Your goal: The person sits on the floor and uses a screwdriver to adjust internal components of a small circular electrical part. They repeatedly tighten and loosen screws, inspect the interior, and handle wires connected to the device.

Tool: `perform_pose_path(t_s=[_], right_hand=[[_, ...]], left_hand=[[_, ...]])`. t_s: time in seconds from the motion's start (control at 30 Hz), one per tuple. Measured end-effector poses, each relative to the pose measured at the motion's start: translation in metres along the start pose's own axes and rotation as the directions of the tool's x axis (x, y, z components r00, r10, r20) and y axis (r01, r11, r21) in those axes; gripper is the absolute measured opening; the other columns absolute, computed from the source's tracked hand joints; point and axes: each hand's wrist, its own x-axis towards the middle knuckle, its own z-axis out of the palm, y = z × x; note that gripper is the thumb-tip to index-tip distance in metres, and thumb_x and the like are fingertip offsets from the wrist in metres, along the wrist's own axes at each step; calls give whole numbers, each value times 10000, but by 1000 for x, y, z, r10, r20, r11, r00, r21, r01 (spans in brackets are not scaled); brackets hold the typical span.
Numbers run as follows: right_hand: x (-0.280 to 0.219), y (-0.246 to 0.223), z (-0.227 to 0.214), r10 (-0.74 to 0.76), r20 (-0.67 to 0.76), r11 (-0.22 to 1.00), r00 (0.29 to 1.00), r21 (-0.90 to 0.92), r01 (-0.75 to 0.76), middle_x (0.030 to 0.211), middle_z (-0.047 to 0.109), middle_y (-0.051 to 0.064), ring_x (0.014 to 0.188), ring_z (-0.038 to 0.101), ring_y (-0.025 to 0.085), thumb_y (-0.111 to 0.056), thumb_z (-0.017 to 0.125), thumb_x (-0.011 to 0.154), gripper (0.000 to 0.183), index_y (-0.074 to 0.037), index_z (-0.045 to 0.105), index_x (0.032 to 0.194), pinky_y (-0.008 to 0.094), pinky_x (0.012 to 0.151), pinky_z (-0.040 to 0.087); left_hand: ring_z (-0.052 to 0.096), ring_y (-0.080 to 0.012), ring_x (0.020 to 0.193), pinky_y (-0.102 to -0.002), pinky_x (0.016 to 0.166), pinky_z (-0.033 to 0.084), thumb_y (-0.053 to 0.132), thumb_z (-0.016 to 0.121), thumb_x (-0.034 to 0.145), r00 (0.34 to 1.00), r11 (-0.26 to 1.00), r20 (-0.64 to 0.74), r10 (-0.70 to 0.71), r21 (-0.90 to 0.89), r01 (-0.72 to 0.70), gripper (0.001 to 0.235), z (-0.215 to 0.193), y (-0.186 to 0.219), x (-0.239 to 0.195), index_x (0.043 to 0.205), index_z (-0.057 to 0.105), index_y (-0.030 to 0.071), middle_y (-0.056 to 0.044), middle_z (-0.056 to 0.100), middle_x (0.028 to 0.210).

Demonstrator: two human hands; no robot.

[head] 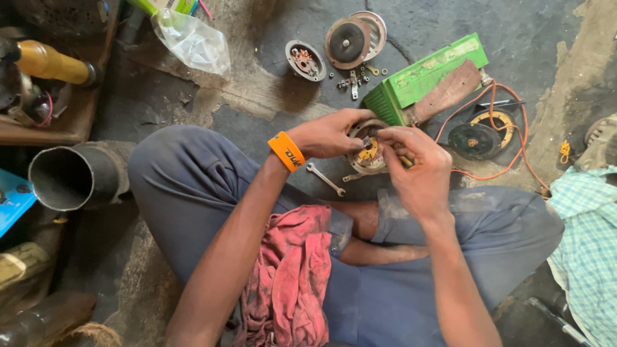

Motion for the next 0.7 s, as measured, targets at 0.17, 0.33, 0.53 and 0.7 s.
perform_pose_path(t_s=[0.17, 0.33, 0.53, 0.7], right_hand=[[-1, 8, -2, 41, -23, 971, 999, 236, -35, 1105, 708, 71, 989, 702, 98, 105, 690, 960, 182, 32, 708, 1125, 233, 848, 591], [-1, 12, -4, 38, -27, 974, 999, 224, -31, 1101, 706, 73, 981, 701, 97, 107, 689, 962, 170, 45, 705, 1119, 237, 841, 589], [0, 10, -4, 22, -23, 981, 999, 192, -17, 1086, 712, 77, 974, 709, 99, 103, 694, 955, 169, 38, 710, 1110, 238, 833, 597], [1, 5, -4, 28, -28, 990, 999, 142, -24, 1052, 724, 70, 930, 718, 92, 87, 708, 950, 157, 25, 720, 1094, 232, 785, 594]], left_hand=[[619, -94, 1035, -261, 901, 552, 12, 632, 864, 1000, 999, -3, -6, -43, 6, 459, 3, 5, 1, 1320, 592, -19, -68, 692, 1151], [612, -91, 1046, -267, 912, 550, 1, 615, 861, 1000, 995, 5, -12, -101, 12, 459, 4, 2, 2, 1318, 586, -20, -65, 685, 1154], [623, -95, 1047, -272, 920, 555, -5, 628, 856, 999, 1000, -27, -29, -10, 29, 442, 2, -1, 3, 1297, 596, -18, -65, 697, 1145], [609, -106, 1036, -278, 902, 553, -5, 601, 889, 999, 995, -21, -40, -90, 38, 415, 3, -3, 4, 1304, 597, -18, -76, 686, 1142]])
